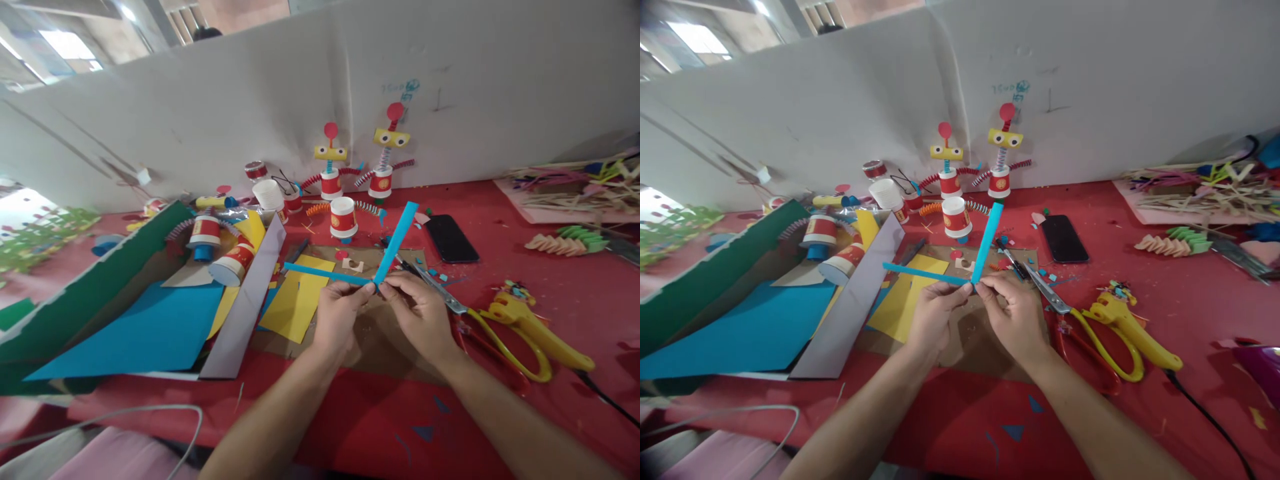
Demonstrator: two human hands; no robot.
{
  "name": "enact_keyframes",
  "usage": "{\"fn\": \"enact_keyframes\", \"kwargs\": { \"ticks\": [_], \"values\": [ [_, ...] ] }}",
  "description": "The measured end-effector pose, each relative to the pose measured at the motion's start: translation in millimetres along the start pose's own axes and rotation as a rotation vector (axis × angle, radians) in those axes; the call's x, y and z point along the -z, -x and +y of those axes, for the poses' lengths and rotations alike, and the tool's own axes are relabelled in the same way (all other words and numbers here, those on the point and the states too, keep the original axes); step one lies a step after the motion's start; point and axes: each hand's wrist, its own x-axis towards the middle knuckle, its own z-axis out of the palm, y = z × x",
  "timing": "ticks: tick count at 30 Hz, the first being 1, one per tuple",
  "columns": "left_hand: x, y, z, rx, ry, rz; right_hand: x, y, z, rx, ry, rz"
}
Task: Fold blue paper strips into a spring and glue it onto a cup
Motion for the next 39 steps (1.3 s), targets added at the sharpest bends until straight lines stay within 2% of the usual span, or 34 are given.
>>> {"fn": "enact_keyframes", "kwargs": {
  "ticks": [7, 11, 16, 22, 28, 33, 35, 39],
  "values": [
    [-0.2, 0.1, -3.7, -0.100, -0.052, -0.025, 1.4, -2.5, -3.8, -0.182, -0.140, 0.013],
    [-3.5, 3.4, -1.0, -0.081, 0.015, -0.068, 3.0, -3.7, -4.2, -0.283, -0.223, 0.016],
    [-6.4, 4.8, 1.5, -0.003, 0.068, -0.100, 4.8, -7.8, -2.9, -0.313, -0.263, 0.025],
    [-3.9, -0.2, -0.9, -0.037, 0.070, -0.089, -1.3, -3.8, 0.9, -0.288, -0.332, 0.041],
    [-5.5, 1.3, -3.4, -0.107, 0.028, -0.117, -3.0, -0.3, 1.8, -0.240, -0.271, 0.039],
    [-8.6, 1.8, -5.3, -0.198, -0.042, -0.146, -6.4, -1.4, 5.3, -0.361, -0.495, 0.030],
    [-7.7, 0.7, -6.9, -0.229, -0.076, -0.162, -7.4, -1.3, 6.8, -0.371, -0.521, 0.029],
    [0.2, -3.7, -10.2, -0.378, -0.328, -0.185, -8.5, -0.5, 9.4, -0.362, -0.464, 0.066]
  ]
}}
